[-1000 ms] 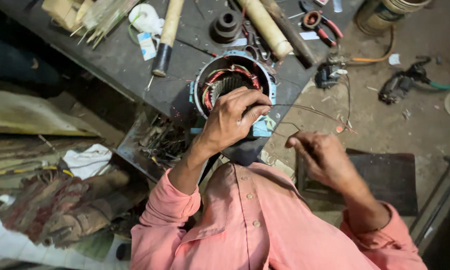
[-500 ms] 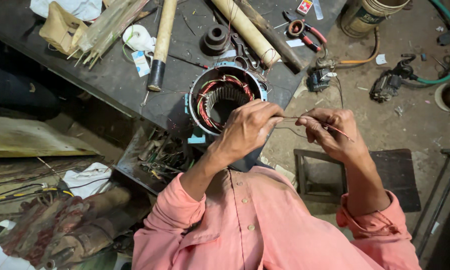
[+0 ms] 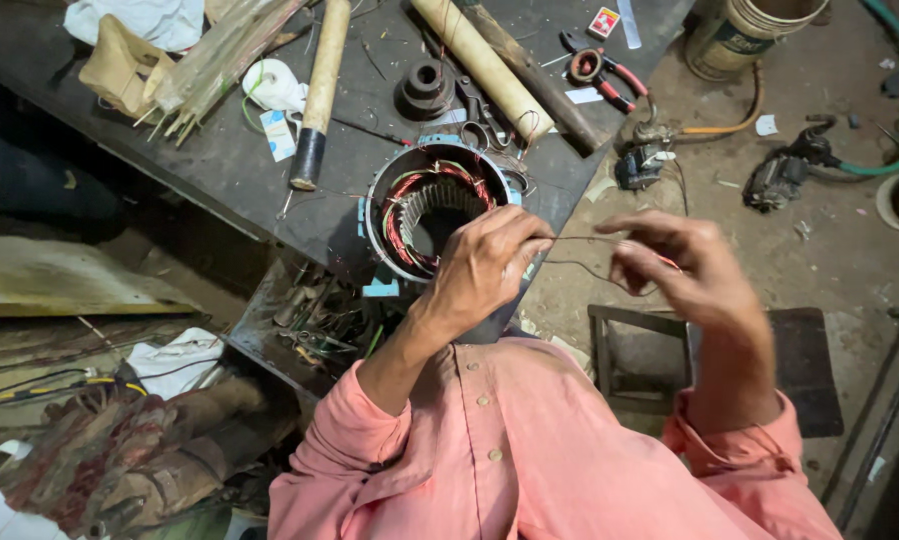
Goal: The person winds copper wire around the slots of a motor stator by hand, repeatedly pulling wire from a spool, threading it through slots, and adjusting the coil placement. The work continues throughout the clip with no visible completion.
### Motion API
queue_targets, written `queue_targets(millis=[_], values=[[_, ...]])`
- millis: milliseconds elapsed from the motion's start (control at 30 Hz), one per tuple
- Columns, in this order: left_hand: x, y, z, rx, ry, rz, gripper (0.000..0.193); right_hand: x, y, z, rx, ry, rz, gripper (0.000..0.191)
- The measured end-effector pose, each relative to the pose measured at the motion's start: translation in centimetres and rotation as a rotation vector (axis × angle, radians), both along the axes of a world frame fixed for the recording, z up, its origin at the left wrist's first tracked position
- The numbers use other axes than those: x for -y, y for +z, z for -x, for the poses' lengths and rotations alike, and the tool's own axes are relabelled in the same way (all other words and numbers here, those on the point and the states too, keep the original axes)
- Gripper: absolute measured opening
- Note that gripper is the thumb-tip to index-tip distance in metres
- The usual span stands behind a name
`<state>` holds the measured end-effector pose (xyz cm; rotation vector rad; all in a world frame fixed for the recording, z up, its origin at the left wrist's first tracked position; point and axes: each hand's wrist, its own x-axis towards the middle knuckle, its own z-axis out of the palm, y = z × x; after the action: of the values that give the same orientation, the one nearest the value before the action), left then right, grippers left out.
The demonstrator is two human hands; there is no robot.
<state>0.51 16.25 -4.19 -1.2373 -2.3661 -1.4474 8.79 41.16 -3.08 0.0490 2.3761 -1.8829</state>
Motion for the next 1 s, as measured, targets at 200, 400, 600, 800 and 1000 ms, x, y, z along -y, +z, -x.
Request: queue_targets(millis=[200,400,600,800,1000], values=[[-1.9,-0.4,0.7,0.007,0.017,0.041,0.008,-3.1,1.5,0.5,0.081,0.103,0.488,0.042],[-4.4,-0.6,1.5,-0.058,0.122,0.114,0.009,-5.8,-1.6,3.6,-0.108,-0.031,-0.201,0.016],[-5.2,-0.7,0.7,-0.029,0.331,0.258,0.009,-11.1,-6.8,7.9,-0.187,0.012,-0.246,0.012],[-6.9,-2.3,0.9,0.003,0.494,0.261,0.01,-12.0,-15.5,12.1,0.163,0.01,0.208,0.015],[-7.8,-2.8,1.1,0.025,0.519,0.27,0.006,-7.2,-22.2,12.7,0.388,0.131,0.652,0.018]])
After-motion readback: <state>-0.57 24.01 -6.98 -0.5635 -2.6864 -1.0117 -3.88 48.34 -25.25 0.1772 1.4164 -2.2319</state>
